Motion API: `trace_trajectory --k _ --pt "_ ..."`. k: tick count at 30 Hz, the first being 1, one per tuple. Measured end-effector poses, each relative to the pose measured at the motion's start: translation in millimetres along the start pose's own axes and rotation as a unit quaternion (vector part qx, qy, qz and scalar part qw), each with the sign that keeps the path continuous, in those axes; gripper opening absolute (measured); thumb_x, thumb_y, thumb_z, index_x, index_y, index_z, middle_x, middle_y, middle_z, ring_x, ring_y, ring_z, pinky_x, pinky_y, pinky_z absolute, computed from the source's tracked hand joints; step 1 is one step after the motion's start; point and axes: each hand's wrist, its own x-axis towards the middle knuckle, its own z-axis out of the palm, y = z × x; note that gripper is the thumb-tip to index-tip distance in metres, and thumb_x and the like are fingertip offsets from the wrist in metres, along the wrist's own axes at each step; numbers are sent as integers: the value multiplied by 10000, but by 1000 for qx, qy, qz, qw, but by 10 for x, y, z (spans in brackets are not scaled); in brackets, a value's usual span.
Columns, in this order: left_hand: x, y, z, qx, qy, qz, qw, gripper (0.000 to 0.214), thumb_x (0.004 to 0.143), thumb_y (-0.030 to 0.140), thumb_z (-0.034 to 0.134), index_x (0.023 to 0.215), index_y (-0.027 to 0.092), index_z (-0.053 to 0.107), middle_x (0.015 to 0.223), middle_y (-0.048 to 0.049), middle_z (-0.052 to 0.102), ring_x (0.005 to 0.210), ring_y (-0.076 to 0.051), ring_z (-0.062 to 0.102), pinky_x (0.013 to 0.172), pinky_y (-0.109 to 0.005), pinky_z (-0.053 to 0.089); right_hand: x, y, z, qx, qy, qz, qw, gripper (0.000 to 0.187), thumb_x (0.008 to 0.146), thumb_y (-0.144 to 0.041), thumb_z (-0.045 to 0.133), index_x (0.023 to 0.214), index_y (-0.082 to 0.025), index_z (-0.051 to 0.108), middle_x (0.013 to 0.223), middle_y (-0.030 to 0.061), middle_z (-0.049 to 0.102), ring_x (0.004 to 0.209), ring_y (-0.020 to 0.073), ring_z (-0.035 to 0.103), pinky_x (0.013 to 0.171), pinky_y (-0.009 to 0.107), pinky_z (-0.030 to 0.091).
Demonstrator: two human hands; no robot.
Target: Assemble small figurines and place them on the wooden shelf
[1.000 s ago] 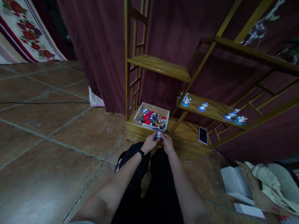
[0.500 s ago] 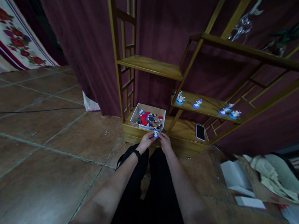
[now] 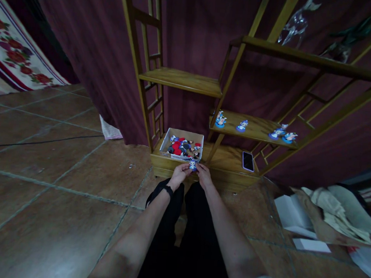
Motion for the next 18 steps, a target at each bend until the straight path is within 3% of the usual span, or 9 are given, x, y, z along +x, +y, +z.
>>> trace_trajectory --k 9,18 --pt "29 -52 -13 30 37 19 999 334 567 244 735 849 108 620 822 -74 683 744 -152 621 759 -325 482 -9 19 -20 -27 -2 3 1000 301 512 -402 700 721 -187 672 693 3 650 630 119 537 561 227 359" --pt "51 -67 -25 46 62 36 996 287 604 212 708 862 114 630 803 -62 676 751 -145 616 770 -321 486 -2 33 -18 -12 -27 -1 1000 256 510 -333 710 722 -193 678 723 5 662 671 128 560 654 258 412"
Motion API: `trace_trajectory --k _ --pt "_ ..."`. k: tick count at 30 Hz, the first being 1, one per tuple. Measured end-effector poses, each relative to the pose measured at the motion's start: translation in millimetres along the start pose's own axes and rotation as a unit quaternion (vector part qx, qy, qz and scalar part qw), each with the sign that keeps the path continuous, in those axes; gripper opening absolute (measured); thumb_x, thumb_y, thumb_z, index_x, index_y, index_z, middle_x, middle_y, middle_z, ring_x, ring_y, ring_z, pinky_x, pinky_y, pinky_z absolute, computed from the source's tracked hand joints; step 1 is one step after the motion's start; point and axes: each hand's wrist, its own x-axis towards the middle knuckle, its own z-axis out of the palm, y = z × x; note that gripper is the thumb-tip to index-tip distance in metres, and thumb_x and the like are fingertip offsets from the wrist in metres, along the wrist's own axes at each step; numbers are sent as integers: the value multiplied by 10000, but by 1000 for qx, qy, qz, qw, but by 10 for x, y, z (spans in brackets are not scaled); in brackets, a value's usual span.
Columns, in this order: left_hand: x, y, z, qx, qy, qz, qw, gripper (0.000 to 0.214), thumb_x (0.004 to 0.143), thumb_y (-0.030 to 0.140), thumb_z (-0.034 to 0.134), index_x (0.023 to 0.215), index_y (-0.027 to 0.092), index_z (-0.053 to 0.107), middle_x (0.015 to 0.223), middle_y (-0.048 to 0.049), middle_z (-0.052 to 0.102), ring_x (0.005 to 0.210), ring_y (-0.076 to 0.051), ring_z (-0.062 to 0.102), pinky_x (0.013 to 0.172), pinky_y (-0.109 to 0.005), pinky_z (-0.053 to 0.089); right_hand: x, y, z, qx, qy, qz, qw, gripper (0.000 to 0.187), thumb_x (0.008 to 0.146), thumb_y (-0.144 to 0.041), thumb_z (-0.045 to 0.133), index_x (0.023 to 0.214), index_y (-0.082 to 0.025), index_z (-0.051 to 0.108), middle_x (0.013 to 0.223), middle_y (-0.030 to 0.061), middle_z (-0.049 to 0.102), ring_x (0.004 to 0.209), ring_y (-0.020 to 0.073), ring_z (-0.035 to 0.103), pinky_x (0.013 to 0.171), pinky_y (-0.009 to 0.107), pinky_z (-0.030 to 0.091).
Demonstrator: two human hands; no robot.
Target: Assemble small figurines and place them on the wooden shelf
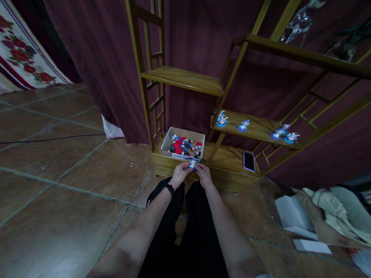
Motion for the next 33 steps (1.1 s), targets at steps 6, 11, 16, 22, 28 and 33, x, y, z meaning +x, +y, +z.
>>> trace_trajectory --k 6,11,16,22,28,33 --pt "3 27 5 4 31 -26 999 170 695 246 620 801 115 640 743 -47 656 683 -146 612 680 -328 523 32 44 -1 -47 -18 -18 999 243 548 -362 678 714 -184 677 734 10 664 690 143 571 672 273 436" --pt "11 23 -15 26 57 -34 997 137 685 233 621 747 111 631 674 -33 640 608 -135 600 617 -310 531 34 73 -4 -80 -42 -32 995 217 590 -350 648 734 -192 679 726 6 663 697 151 579 679 279 445" --pt "45 -10 -50 62 60 -43 995 124 683 229 615 714 110 635 638 -17 636 569 -120 594 564 -261 526 50 94 -17 -168 -37 -75 982 175 620 -322 609 731 -209 683 721 -6 668 728 167 581 713 291 446" --pt "85 -69 -69 127 81 -42 988 101 672 208 623 704 118 654 592 -3 632 538 -105 592 523 -203 504 67 104 -26 -294 -47 -115 948 202 670 -306 526 751 -200 678 717 -15 663 707 160 575 709 276 437" --pt "90 -98 -69 163 89 -30 982 69 646 181 649 683 127 671 576 -10 639 549 -122 607 540 -203 502 89 136 -36 -315 -57 -126 939 199 677 -309 519 743 -192 665 715 -11 657 692 161 573 688 268 431" --pt "122 -127 -79 137 73 -41 987 98 670 167 619 732 107 666 592 -7 637 513 -114 594 496 -217 506 113 158 -51 -315 -65 -132 938 193 684 -296 513 737 -190 666 698 -9 654 686 164 570 689 275 437"
